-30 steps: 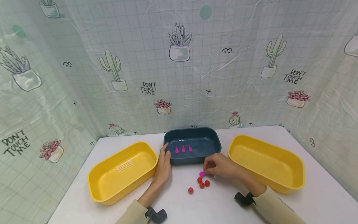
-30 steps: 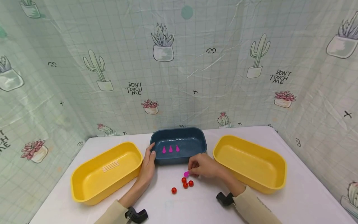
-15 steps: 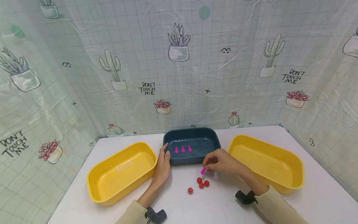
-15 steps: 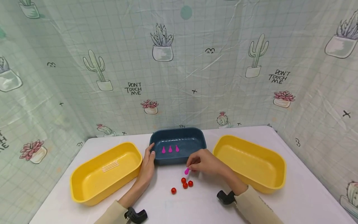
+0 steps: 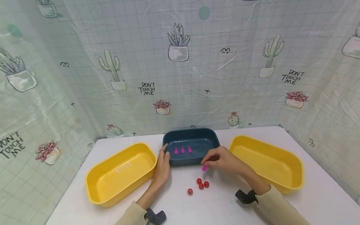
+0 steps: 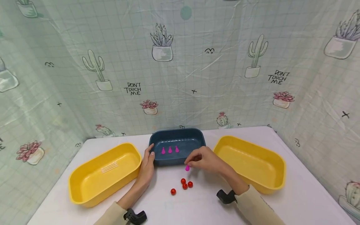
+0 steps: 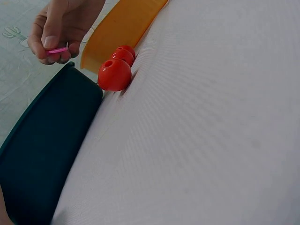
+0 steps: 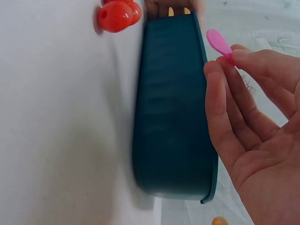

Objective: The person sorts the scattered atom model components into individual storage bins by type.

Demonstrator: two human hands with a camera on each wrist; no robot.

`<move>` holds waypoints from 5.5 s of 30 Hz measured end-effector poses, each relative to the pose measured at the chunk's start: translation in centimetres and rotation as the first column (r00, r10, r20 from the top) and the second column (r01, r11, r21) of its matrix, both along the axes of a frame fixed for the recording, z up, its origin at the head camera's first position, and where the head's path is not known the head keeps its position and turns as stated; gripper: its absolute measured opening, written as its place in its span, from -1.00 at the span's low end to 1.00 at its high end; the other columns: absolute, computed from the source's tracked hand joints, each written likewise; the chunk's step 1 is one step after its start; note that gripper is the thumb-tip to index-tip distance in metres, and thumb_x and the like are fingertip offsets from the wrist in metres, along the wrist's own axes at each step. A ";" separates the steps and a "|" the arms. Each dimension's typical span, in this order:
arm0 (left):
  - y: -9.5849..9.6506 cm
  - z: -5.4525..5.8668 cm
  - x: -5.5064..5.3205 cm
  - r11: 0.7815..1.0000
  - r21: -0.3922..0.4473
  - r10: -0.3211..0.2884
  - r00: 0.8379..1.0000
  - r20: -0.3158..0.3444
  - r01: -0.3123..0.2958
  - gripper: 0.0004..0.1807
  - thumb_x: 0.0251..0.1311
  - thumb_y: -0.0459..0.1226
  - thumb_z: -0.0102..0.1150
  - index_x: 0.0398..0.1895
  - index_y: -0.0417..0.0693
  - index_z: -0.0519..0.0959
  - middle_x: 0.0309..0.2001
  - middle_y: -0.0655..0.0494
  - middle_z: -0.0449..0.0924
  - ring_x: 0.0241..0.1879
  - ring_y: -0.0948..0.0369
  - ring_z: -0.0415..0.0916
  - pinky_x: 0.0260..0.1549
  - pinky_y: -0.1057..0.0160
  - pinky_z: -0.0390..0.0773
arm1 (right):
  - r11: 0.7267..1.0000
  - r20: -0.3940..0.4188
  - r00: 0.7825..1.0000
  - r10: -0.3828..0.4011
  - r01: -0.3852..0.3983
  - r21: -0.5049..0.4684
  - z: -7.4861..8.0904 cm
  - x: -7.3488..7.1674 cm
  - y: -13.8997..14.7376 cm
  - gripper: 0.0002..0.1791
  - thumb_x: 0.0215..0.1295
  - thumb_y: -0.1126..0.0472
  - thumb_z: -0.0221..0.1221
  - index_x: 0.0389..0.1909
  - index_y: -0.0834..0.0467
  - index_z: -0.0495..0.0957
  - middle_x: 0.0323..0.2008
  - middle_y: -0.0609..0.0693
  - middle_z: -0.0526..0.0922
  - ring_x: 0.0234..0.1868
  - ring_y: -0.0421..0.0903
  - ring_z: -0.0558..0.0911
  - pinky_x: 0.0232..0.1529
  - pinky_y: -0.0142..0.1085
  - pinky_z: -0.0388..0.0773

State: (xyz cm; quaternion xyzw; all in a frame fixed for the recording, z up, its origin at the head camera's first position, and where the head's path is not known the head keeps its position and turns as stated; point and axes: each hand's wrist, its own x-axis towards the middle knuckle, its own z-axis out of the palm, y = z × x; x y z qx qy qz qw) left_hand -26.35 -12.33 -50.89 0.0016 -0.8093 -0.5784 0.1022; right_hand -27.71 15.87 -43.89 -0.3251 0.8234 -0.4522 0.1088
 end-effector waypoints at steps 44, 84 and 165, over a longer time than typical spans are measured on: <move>-0.1 0.2 0.3 1.000 0.007 0.002 1.000 0.015 -0.002 -0.44 0.67 -0.03 -0.33 0.64 0.19 0.10 0.66 0.08 0.07 0.66 0.02 -0.01 0.61 -0.18 -0.03 | 0.975 -0.039 0.975 -0.220 0.219 -0.018 3.5 -5.3 -2.9 -0.88 0.40 0.25 0.30 -0.11 0.15 0.72 -0.23 0.05 0.75 -0.32 -0.10 0.70 -0.08 -0.05 0.76; -0.2 0.3 0.3 1.000 0.026 -0.012 1.000 0.018 0.012 -0.45 0.67 -0.03 -0.32 0.64 0.23 0.08 0.67 0.13 0.03 0.66 0.06 -0.03 0.62 -0.15 -0.04 | 0.965 0.059 0.972 -0.227 0.216 0.146 -1.0 -11.5 -5.6 -0.86 0.32 0.41 0.27 -0.16 0.38 0.71 -0.32 0.14 0.78 -0.39 -0.17 0.72 -0.27 -0.25 0.76; 0.1 0.0 0.3 1.000 -0.002 0.031 0.999 -0.012 -0.031 -0.41 0.66 0.06 -0.37 0.67 0.28 0.02 0.69 0.14 -0.03 0.67 0.04 -0.07 0.63 -0.13 -0.10 | 0.901 -0.327 0.898 -0.295 0.375 0.217 6.1 1.2 6.3 -0.80 0.43 0.22 0.24 -0.02 0.19 0.66 -0.23 -0.05 0.72 -0.19 -0.13 0.65 -0.15 -0.40 0.65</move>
